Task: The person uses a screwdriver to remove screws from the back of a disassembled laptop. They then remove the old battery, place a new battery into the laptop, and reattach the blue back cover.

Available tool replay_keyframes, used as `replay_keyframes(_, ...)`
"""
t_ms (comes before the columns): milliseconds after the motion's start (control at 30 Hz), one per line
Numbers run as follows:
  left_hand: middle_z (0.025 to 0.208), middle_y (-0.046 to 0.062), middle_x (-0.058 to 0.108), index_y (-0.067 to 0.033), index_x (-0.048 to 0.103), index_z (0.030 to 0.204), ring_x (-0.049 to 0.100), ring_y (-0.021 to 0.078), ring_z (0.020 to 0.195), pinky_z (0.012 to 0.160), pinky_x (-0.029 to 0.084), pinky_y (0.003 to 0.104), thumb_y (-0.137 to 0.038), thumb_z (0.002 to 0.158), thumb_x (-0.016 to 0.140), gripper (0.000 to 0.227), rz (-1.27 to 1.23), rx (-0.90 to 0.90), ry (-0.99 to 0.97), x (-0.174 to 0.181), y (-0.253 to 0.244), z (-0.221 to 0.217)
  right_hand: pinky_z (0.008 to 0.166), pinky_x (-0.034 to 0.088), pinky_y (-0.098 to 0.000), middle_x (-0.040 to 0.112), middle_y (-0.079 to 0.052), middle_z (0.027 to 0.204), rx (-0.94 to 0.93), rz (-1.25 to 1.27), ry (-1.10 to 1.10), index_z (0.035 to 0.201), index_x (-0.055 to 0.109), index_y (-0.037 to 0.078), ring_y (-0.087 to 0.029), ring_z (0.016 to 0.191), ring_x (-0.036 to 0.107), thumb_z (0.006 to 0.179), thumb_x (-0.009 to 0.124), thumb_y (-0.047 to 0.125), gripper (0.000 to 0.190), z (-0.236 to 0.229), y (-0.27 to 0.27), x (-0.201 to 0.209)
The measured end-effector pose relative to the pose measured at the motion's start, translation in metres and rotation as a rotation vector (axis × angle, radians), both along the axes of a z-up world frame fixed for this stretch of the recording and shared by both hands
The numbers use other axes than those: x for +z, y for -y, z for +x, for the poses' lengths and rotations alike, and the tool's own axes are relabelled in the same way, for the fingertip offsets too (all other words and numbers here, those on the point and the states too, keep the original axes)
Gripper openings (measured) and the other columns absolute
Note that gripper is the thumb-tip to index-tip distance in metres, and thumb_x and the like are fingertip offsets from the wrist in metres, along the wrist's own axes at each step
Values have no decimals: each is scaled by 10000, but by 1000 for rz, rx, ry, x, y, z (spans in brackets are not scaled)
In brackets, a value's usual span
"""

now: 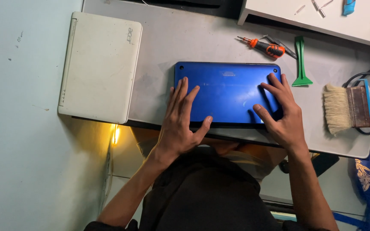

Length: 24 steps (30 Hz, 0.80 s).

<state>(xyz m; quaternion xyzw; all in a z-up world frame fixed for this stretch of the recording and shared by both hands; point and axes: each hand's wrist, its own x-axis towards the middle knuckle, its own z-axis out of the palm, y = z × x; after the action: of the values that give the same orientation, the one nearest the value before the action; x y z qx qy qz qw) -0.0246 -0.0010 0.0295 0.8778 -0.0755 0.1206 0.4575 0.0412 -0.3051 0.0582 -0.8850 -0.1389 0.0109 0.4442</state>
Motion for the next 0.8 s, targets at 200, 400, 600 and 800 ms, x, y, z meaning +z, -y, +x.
replay_keyframes(200, 1907, 343, 295, -28, 496, 1786, 237, 516, 1808, 1468, 179, 698, -620, 1122, 768, 931, 224, -55, -32, 0, -3, 8, 1454, 289, -582, 542, -176, 1844, -27, -39, -12, 1630, 714, 127, -435, 1794, 296, 1107, 863, 334, 582, 5, -3, -7)
replay_keyframes(400, 1936, 333, 224, -89, 365, 1881, 163, 497, 1830, 1481, 145, 707, -746, 1162, 699, 1030, 470, -66, 79, -24, -4, 28, 1411, 198, -779, 307, -219, 1955, 19, -273, 19, 1767, 516, 130, -535, 1783, 151, 1255, 635, 425, 604, 13, -15, -9)
replay_keyframes(600, 1910, 364, 272, -85, 370, 1873, 202, 523, 1814, 1479, 173, 720, -780, 1171, 634, 1021, 516, -43, 152, -33, -3, 30, 1426, 71, -771, 254, -151, 1988, 41, -554, -29, 1800, 439, 197, -423, 1825, 131, 1270, 462, 611, 673, 15, -13, -10)
replay_keyframes(800, 1885, 370, 327, -78, 431, 1845, 267, 522, 1797, 1489, 197, 697, -557, 1287, 468, 736, 553, -12, 215, -43, -1, 32, 1409, -27, -775, 164, -230, 1994, 65, -562, 98, 1873, 375, 162, -411, 1841, 96, 1301, 403, 562, 698, 13, -13, -21)
